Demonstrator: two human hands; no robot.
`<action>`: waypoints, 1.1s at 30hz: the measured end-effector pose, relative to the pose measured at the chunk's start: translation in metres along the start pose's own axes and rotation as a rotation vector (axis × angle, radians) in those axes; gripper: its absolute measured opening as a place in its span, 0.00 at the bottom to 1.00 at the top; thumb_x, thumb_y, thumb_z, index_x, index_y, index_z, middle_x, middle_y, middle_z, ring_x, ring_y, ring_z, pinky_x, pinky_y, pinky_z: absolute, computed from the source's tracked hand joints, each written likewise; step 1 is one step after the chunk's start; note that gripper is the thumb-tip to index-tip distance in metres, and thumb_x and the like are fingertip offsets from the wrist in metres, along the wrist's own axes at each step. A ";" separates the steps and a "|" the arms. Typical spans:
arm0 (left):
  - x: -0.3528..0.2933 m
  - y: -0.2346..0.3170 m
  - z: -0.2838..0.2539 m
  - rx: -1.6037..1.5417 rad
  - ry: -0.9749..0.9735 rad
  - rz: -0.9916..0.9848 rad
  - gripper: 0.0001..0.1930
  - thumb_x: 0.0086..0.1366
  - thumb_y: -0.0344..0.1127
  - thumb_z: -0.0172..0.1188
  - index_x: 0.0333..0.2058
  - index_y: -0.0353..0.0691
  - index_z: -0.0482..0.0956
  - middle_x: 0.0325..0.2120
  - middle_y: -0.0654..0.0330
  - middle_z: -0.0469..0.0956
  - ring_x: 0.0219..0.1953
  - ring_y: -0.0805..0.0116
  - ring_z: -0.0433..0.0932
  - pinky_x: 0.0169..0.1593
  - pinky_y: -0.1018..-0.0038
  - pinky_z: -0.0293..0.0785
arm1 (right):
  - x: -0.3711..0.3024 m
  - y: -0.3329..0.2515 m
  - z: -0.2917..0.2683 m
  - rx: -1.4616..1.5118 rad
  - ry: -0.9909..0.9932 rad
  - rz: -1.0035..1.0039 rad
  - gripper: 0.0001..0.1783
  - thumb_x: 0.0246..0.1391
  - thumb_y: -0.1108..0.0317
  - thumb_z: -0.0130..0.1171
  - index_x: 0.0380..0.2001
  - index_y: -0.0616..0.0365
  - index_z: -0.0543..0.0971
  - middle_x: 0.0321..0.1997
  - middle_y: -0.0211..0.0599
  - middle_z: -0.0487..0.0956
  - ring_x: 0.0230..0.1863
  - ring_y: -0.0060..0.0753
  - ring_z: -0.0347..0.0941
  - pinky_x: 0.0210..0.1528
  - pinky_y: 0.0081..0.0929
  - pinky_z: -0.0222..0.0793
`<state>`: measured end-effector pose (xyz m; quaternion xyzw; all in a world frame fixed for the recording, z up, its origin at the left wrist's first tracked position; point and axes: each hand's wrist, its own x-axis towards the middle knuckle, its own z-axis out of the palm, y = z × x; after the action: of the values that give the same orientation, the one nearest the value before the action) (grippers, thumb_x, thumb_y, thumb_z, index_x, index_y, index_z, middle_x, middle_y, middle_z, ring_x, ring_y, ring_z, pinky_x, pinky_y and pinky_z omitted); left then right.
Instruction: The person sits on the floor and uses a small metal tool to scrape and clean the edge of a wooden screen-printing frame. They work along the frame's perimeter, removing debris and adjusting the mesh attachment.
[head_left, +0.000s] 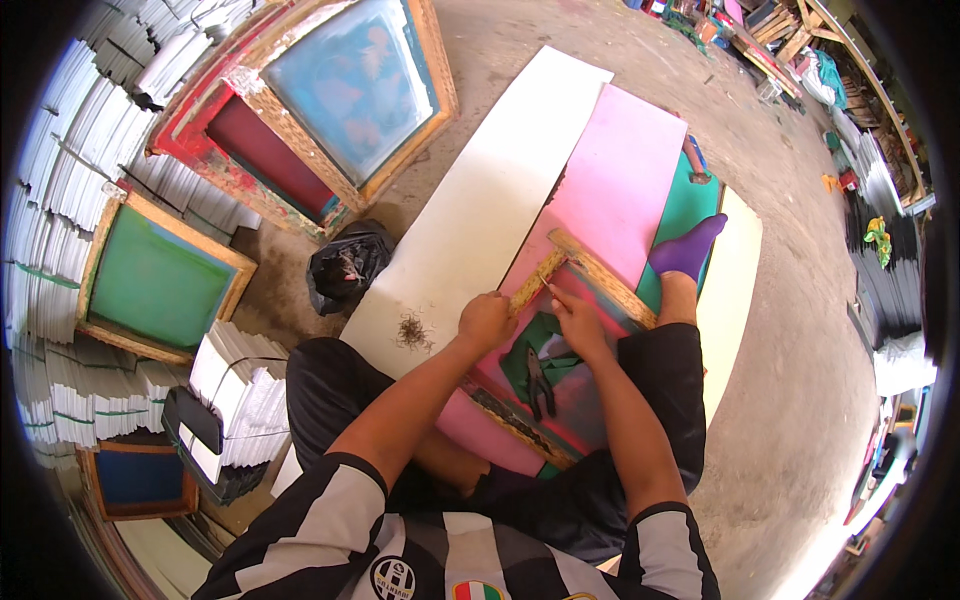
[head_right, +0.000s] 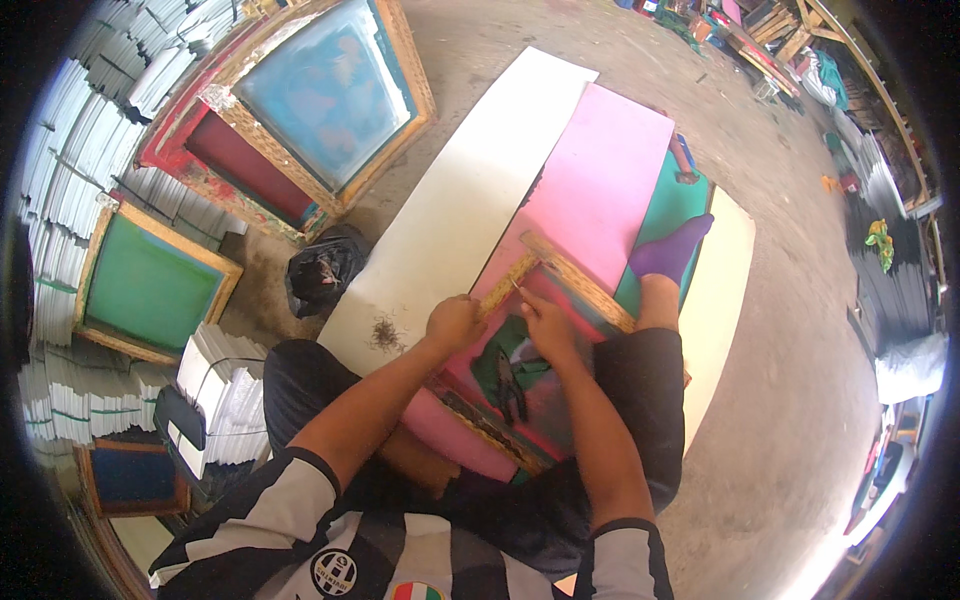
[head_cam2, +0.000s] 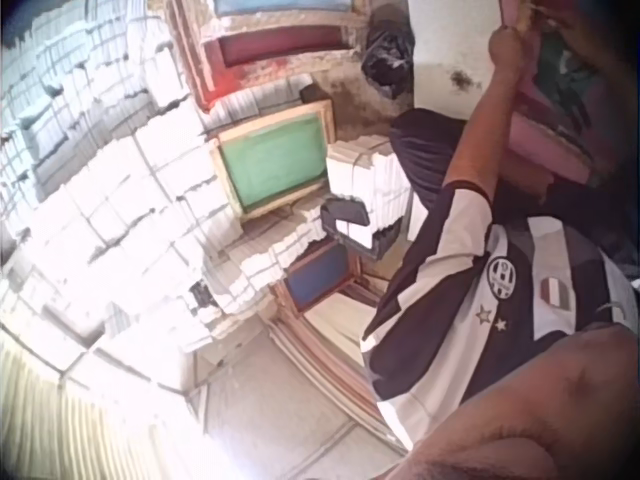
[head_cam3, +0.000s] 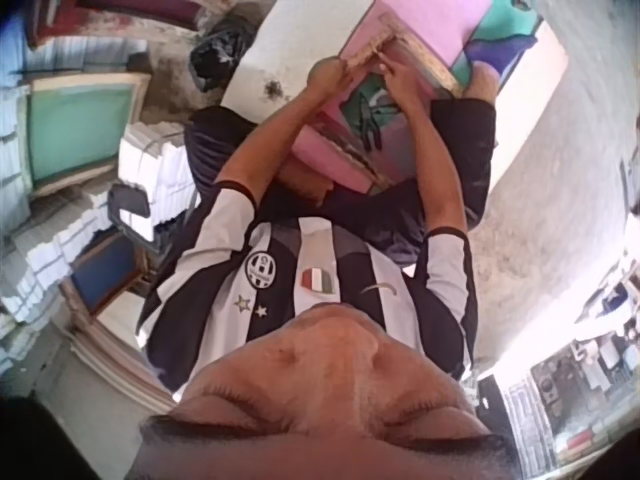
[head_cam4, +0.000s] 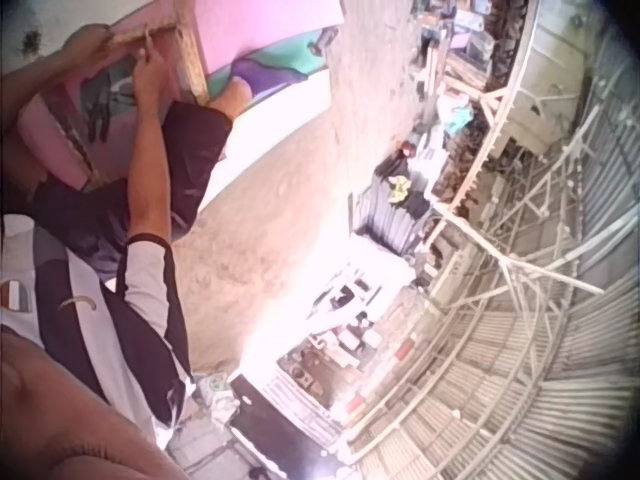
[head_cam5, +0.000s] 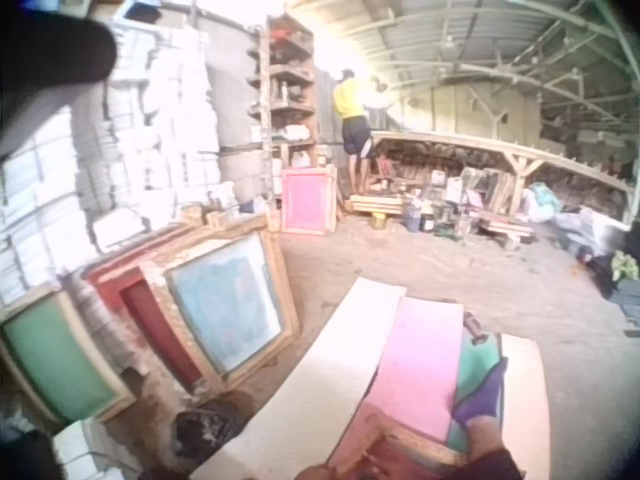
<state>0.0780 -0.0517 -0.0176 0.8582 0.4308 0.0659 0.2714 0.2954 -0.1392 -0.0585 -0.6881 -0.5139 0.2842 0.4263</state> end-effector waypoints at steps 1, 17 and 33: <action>-0.005 0.000 -0.006 0.020 -0.002 -0.024 0.14 0.59 0.41 0.65 0.33 0.34 0.85 0.36 0.45 0.83 0.41 0.44 0.84 0.48 0.53 0.80 | 0.002 -0.044 -0.012 0.258 -0.146 0.416 0.23 0.72 0.59 0.54 0.68 0.46 0.76 0.30 0.24 0.75 0.22 0.19 0.66 0.22 0.24 0.64; -0.001 0.001 -0.002 0.015 -0.023 -0.031 0.15 0.60 0.42 0.66 0.34 0.34 0.84 0.36 0.44 0.82 0.41 0.44 0.83 0.48 0.52 0.80 | 0.007 -0.079 -0.025 -0.384 -0.112 0.206 0.20 0.67 0.59 0.56 0.59 0.44 0.82 0.52 0.50 0.84 0.53 0.59 0.80 0.57 0.48 0.74; -0.004 0.008 -0.002 -0.040 0.032 -0.010 0.12 0.57 0.38 0.64 0.32 0.34 0.84 0.34 0.45 0.82 0.40 0.42 0.82 0.47 0.51 0.79 | 0.015 -0.046 -0.021 -0.290 -0.176 0.206 0.24 0.66 0.61 0.54 0.64 0.44 0.78 0.52 0.56 0.83 0.52 0.60 0.81 0.55 0.51 0.75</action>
<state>0.0805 -0.0574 -0.0114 0.8494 0.4378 0.0867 0.2817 0.2959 -0.1262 -0.0079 -0.7638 -0.5116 0.3081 0.2449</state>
